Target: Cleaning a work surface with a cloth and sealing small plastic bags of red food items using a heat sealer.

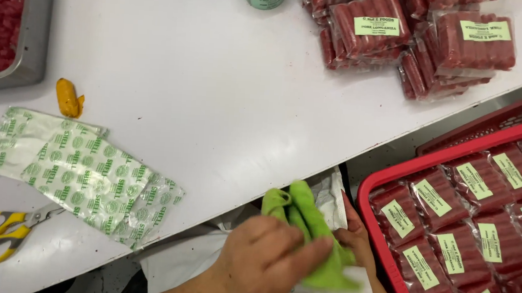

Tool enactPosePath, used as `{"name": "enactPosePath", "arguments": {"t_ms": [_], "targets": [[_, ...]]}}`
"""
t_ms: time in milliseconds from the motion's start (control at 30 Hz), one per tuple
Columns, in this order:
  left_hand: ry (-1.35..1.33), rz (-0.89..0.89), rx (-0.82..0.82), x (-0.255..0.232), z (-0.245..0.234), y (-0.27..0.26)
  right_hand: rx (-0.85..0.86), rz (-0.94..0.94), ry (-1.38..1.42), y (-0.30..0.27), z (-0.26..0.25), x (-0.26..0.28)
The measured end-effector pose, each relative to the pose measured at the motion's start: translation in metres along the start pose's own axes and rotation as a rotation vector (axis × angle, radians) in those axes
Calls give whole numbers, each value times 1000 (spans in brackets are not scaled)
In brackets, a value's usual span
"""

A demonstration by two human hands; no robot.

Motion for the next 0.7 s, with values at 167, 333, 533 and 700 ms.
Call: {"name": "enactPosePath", "arguments": {"t_ms": [167,333,533,700], "targets": [[-99,-481,594,88,95,-111,57,-108,178,4,0,-9],[12,-84,9,61,50,-83,3,-6,40,-7,10,4],[-256,-1148,657,134,84,-150,-4,31,27,-8,4,-1],[-1463,-1027,-110,133,38,-100,-74,-61,-1244,19,-43,-10]]}}
Point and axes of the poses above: each hand's wrist, its own y-axis towards the middle knuckle, its own z-axis out of the palm, x = y × z, the point moved 6 cm from there along y, towards the middle knuckle, and after that the axes turned 15 degrees about -y, right-handed, at the moved point
